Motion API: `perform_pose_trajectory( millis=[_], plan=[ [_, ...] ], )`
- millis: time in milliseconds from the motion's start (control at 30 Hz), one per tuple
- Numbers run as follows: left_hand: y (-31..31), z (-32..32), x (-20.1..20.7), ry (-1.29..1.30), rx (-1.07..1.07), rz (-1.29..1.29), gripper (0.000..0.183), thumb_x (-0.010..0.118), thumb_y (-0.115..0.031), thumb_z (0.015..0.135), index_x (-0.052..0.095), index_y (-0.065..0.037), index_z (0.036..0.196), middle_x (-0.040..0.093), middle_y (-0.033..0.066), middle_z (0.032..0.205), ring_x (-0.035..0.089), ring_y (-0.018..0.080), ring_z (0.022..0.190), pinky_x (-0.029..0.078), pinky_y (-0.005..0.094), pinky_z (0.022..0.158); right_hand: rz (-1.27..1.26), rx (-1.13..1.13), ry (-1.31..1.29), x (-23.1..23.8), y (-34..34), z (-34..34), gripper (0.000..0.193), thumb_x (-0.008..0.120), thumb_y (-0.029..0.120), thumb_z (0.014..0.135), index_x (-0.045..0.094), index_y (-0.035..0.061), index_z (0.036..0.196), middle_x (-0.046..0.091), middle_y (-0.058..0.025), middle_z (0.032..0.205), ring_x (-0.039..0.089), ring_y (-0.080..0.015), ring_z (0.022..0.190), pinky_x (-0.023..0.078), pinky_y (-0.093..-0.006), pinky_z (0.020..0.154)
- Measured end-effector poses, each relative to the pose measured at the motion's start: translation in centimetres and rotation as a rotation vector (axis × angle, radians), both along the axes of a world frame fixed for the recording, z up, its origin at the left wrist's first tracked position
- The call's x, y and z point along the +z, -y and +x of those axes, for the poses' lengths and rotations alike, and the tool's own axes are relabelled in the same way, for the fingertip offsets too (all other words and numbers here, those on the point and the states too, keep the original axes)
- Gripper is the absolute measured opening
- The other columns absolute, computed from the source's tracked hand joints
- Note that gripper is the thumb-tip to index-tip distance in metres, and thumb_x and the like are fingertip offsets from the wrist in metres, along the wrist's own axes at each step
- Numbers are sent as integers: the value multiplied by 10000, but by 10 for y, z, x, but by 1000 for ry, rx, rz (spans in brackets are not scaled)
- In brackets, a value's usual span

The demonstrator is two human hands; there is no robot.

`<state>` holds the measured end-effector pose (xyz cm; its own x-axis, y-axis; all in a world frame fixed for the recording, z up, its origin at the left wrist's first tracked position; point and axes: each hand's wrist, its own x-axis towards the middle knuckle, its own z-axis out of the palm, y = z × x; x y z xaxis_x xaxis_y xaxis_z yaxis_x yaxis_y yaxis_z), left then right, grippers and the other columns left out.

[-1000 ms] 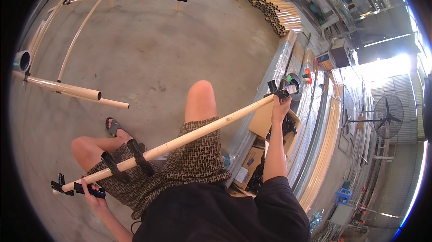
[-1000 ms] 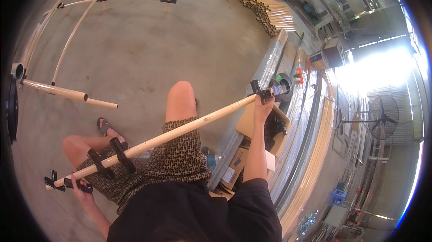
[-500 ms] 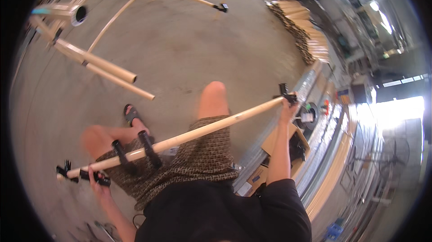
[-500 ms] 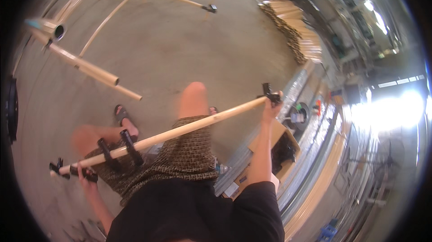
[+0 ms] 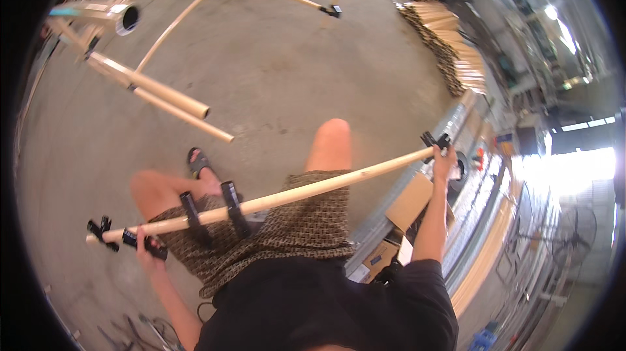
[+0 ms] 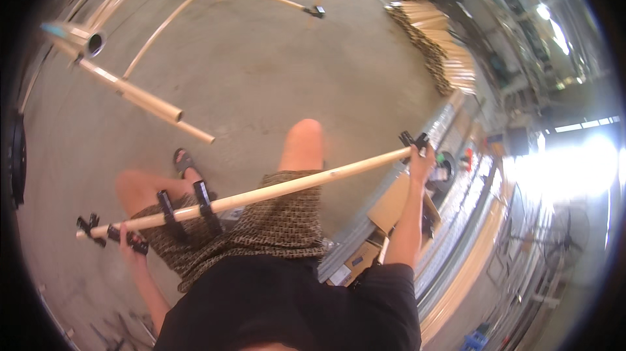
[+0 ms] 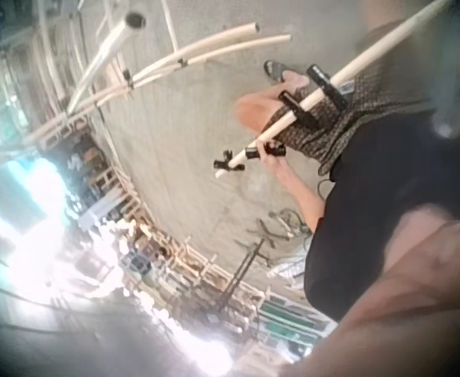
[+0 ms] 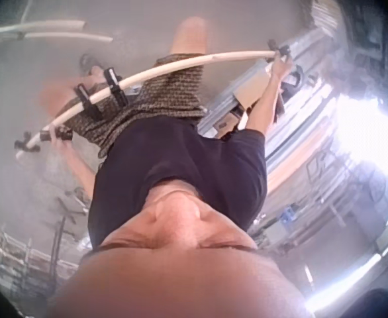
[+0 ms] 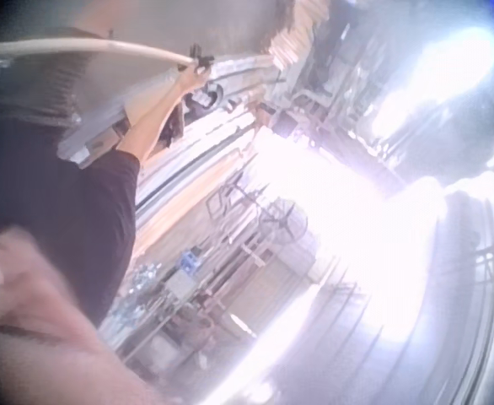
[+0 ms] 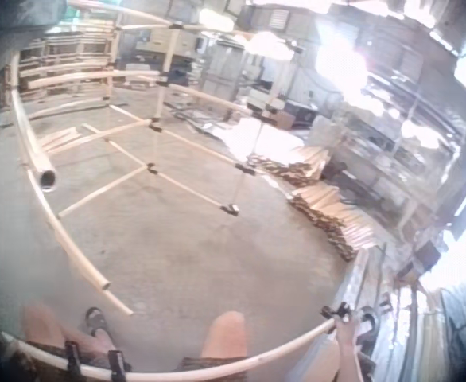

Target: The person attaches several plastic joint connectors to a long wooden pole and then connects the assembly to a larger structural framework made of similar poles.

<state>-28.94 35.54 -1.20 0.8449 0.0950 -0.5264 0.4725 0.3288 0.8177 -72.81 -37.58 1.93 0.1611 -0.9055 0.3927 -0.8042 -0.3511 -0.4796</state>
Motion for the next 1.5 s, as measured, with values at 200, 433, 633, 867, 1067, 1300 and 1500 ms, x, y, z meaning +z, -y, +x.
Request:
perform_pose_trajectory(
  millis=[200, 433, 633, 867, 1067, 1300, 1500],
  plan=[
    [4, 12, 0, 67, -82, 37, 322, 689, -258, 955, 630, -61, 1202, 544, -28, 709, 482, 50, 554, 380, 209, 496, 7, -188, -64, 5, 23, -38, 435, 788, 253, 787, 676, -8, 1116, 715, -209, 1053, 683, -358, 1008, 502, -423, 891],
    [-11, 23, -10, 84, -97, 37, 313, 681, -234, 962, 614, -36, 1194, 608, -2, 853, 499, 45, 572, 393, 202, 505, 21, -456, 14, -6, 53, -133, 384, 741, 251, 838, 641, -54, 1048, 710, -226, 998, 692, -376, 948, 514, -436, 880],
    [-19, 27, -7, 58, -121, 1, 289, 671, -232, 972, 607, -41, 1179, 632, 7, 917, 499, 50, 586, 396, 207, 524, 767, -386, 1039, 24, 52, -141, 286, 674, 187, 918, 575, -38, 1063, 672, -226, 962, 698, -354, 841, 571, -394, 685],
    [8, 28, 10, 47, -144, 27, 305, 660, -236, 981, 596, -43, 1209, 609, -4, 904, 488, 54, 601, 394, 215, 540, 994, -393, 878, 31, 65, -101, 269, 650, 127, 920, 556, -62, 1086, 680, -228, 928, 708, -350, 785, 578, -381, 623],
    [-8, 30, -2, 36, -171, -6, 315, 650, -235, 988, 598, -40, 1230, 619, 4, 944, 497, 52, 609, 396, 212, 546, 992, -470, 770, 32, 66, -88, 208, 637, 113, 924, 572, -59, 1022, 677, -211, 890, 701, -322, 704, 568, -378, 545],
    [-4, 29, -2, 36, -169, 4, 314, 648, -236, 989, 599, -39, 1229, 624, 8, 947, 502, 41, 609, 398, 205, 541, 931, -529, 341, 47, 47, -81, 277, 683, 219, 849, 619, -24, 965, 650, -151, 804, 689, -260, 627, 575, -376, 535],
    [1, 28, -1, 27, -180, 4, 303, 643, -244, 990, 603, -44, 1214, 602, -4, 887, 492, 37, 605, 391, 203, 543, 828, -413, 58, 65, 29, -73, 344, 686, 288, 834, 681, -21, 987, 662, -134, 706, 699, -258, 577, 586, -378, 519]
  ],
)
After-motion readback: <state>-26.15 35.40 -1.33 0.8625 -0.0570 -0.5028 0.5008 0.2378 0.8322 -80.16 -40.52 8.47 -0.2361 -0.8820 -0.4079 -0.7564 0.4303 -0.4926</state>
